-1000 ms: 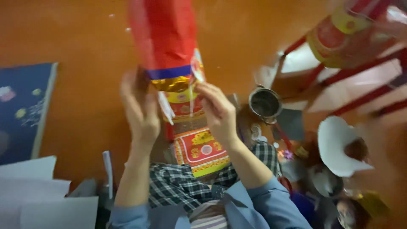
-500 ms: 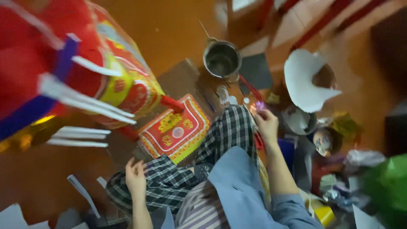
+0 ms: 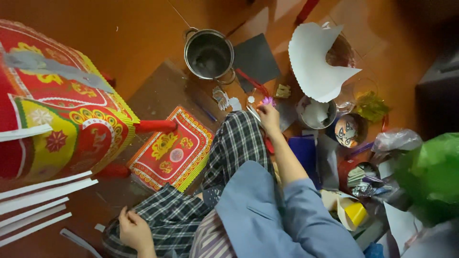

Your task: Assembling and decorating a traditional red paper horse craft using scissors and glue.

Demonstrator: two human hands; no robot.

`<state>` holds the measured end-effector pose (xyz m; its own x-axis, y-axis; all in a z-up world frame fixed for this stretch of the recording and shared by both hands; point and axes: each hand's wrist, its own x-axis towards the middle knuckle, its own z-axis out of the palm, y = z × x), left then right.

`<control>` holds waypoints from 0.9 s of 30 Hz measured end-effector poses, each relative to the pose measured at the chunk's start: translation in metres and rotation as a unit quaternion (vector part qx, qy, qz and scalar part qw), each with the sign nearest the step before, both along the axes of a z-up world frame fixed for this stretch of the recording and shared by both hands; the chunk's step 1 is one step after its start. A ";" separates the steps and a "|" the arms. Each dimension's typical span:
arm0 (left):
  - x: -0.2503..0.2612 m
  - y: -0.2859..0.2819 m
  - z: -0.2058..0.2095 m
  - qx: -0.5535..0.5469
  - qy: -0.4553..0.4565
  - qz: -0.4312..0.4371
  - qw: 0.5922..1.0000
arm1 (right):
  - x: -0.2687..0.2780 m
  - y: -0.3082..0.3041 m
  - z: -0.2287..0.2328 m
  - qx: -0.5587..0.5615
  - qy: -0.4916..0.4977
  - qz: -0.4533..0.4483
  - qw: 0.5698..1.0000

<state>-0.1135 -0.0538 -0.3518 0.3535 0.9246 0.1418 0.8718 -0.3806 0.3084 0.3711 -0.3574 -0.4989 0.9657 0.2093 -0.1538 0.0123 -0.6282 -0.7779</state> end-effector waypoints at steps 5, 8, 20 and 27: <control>-0.005 0.001 -0.008 0.010 0.040 0.011 0.999 | 0.038 0.034 -0.020 -0.100 -0.039 0.060 0.992; 0.003 0.001 -0.004 -0.012 0.065 0.031 0.997 | 0.038 0.061 0.004 -0.093 -0.051 0.054 0.993; 0.007 0.001 -0.007 -0.013 0.111 0.060 0.992 | 0.030 0.043 0.012 -0.099 -0.094 -0.036 0.990; -0.017 0.028 -0.063 0.051 -0.067 -0.049 0.995 | 0.009 -0.102 0.042 -0.132 -0.164 -0.151 0.966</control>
